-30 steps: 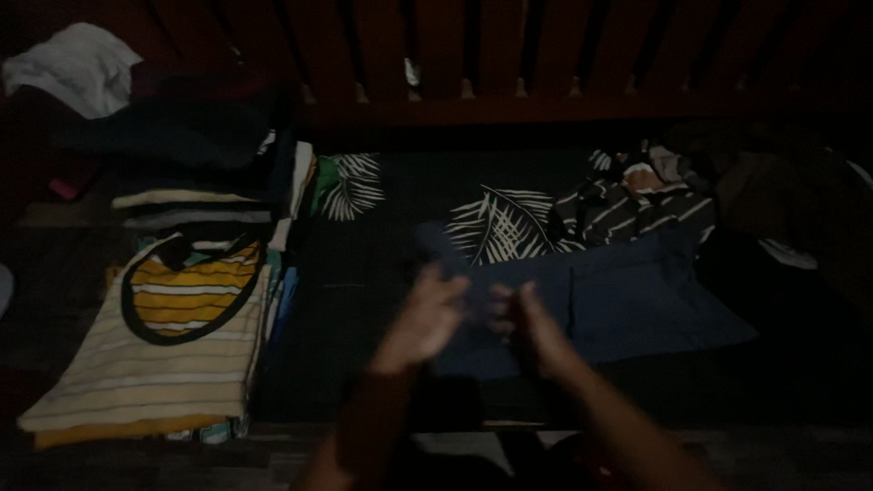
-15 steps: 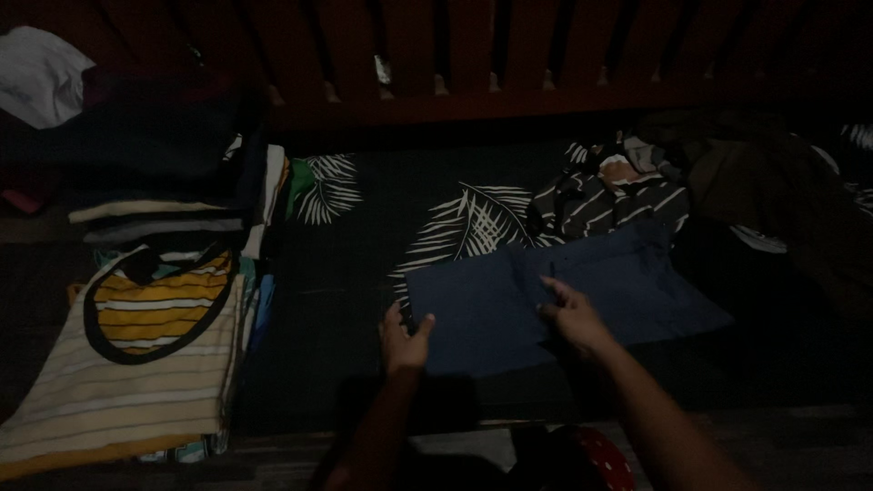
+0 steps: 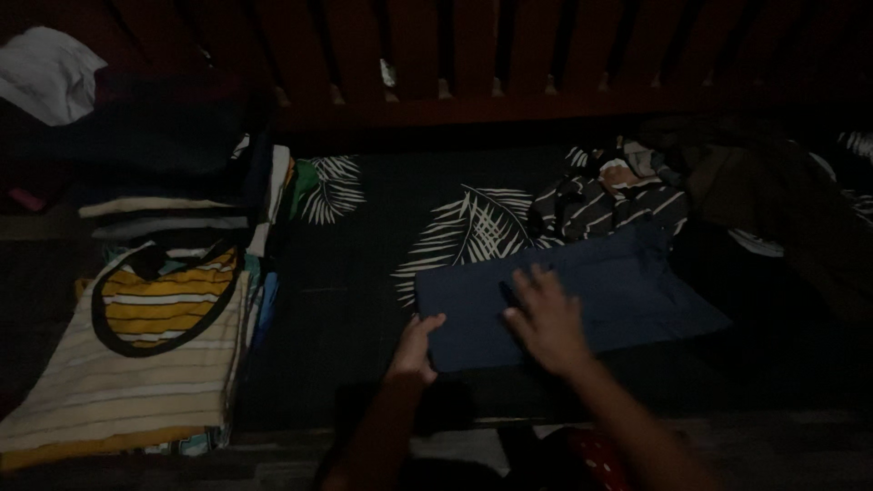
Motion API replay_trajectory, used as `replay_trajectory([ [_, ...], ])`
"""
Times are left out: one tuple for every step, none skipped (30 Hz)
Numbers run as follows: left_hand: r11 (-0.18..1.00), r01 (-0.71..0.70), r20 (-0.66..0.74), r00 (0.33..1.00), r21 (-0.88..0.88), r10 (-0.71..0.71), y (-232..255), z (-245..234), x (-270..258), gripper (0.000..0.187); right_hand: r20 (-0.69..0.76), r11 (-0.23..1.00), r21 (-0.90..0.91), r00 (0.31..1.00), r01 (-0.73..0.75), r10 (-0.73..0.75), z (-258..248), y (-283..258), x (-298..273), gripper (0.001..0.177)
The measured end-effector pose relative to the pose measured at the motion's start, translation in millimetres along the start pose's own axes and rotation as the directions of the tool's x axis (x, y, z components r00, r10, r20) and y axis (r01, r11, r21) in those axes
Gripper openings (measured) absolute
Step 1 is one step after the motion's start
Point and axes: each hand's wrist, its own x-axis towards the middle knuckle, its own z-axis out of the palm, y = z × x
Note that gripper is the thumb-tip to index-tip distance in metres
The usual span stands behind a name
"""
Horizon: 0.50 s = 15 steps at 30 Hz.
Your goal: The person folds several garments one by one on a dark patterned surface. They smooth and fold a yellow shirt, a striped shirt, a blue shirt, and a brown shirt, placing each folded item into a growing stack on the left.
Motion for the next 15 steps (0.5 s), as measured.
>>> replay_trajectory([
  [0.996, 0.014, -0.024, 1.0, -0.093, -0.016, 1.1, -1.2, -3.0, 0.077, 0.055, 0.999, 0.032, 0.998, -0.004, 0.002, 5.5, -9.5, 1.0, 0.071],
  [0.998, -0.027, 0.008, 1.0, -0.049, 0.028, 4.6, -6.0, -7.8, 0.072, 0.113, 0.998, 0.065, 0.994, -0.007, -0.001, 16.3, -20.3, 1.3, 0.072],
  [0.998, -0.069, 0.042, 0.997, -0.005, 0.07, 12.2, -12.0, -12.6, 0.069, 0.171, 0.995, 0.098, 0.985, -0.011, -0.006, 27.8, -27.8, 0.6, 0.073],
  [0.993, -0.112, 0.078, 0.991, 0.037, 0.109, 20.2, -15.6, -18.1, 0.065, 0.239, 0.983, 0.181, 0.97, -0.005, -0.04, 40.4, -34.2, 0.0, 0.073],
  [0.983, -0.184, 0.071, 0.98, -0.01, 0.185, 26.2, -19.2, -27.7, 0.063, 0.303, 0.965, 0.263, 0.95, -0.004, -0.079, 54.2, -42.4, 1.3, 0.073],
  [0.965, -0.255, 0.061, 0.964, -0.057, 0.258, 32.1, -23.1, -40.5, 0.06, 0.324, 0.939, 0.344, 0.939, -0.007, -0.112, 67.6, -51.9, 5.0, 0.074],
  [0.94, -0.324, 0.047, 0.943, -0.103, 0.33, 38.6, -24.5, -53.5, 0.058, 0.341, 0.907, 0.422, 0.929, -0.012, -0.147, 78.5, -60.1, 8.8, 0.075],
  [0.929, -0.359, 0.052, 0.93, -0.088, 0.364, 45.9, -23.8, -66.2, 0.056, 0.335, 0.801, 0.599, 0.905, 0.011, -0.263, 87.5, -68.1, 11.0, 0.078],
  [0.917, -0.393, 0.058, 0.916, -0.074, 0.397, 53.7, -21.0, -78.2, 0.054, 0.305, 0.66, 0.751, 0.876, 0.02, -0.374, 93.9, -77.0, 13.2, 0.081],
  [0.902, -0.427, 0.063, 0.901, -0.061, 0.43, 60.3, -16.3, -89.9, 0.052, 0.251, 0.491, 0.871, 0.844, 0.017, -0.474, 96.6, -84.2, 12.2, 0.085],
  [0.911, -0.412, 0.02, 0.911, -0.016, 0.413, 64.0, -7.6, -99.2, 0.051, 0.346, 0.394, 0.903, 0.835, -0.172, -0.427, 95.4, -89.3, 8.7, 0.089],
  [0.917, -0.398, -0.021, 0.917, 0.026, 0.398, 65.8, 6.1, -103.4, 0.052, 0.44, 0.281, 0.893, 0.809, -0.351, -0.39, 89.0, -91.7, 6.6, 0.092],
  [0.922, -0.38, -0.063, 0.921, 0.067, 0.384, 66.0, 20.3, -105.9, 0.052, 0.532, 0.156, 0.844, 0.764, -0.513, -0.364, 79.8, -93.4, 3.2, 0.095],
  [0.934, -0.338, -0.082, 0.934, 0.113, 0.348, 65.4, 34.1, -106.4, 0.057, 0.574, 0.128, 0.818, 0.779, -0.561, -0.252, 66.8, -89.6, -2.0, 0.097],
  [0.943, -0.293, -0.102, 0.945, 0.158, 0.311, 62.5, 48.0, -104.7, 0.062, 0.611, 0.093, 0.792, 0.78, -0.604, -0.136, 49.0, -78.3, -6.6, 0.098],
])
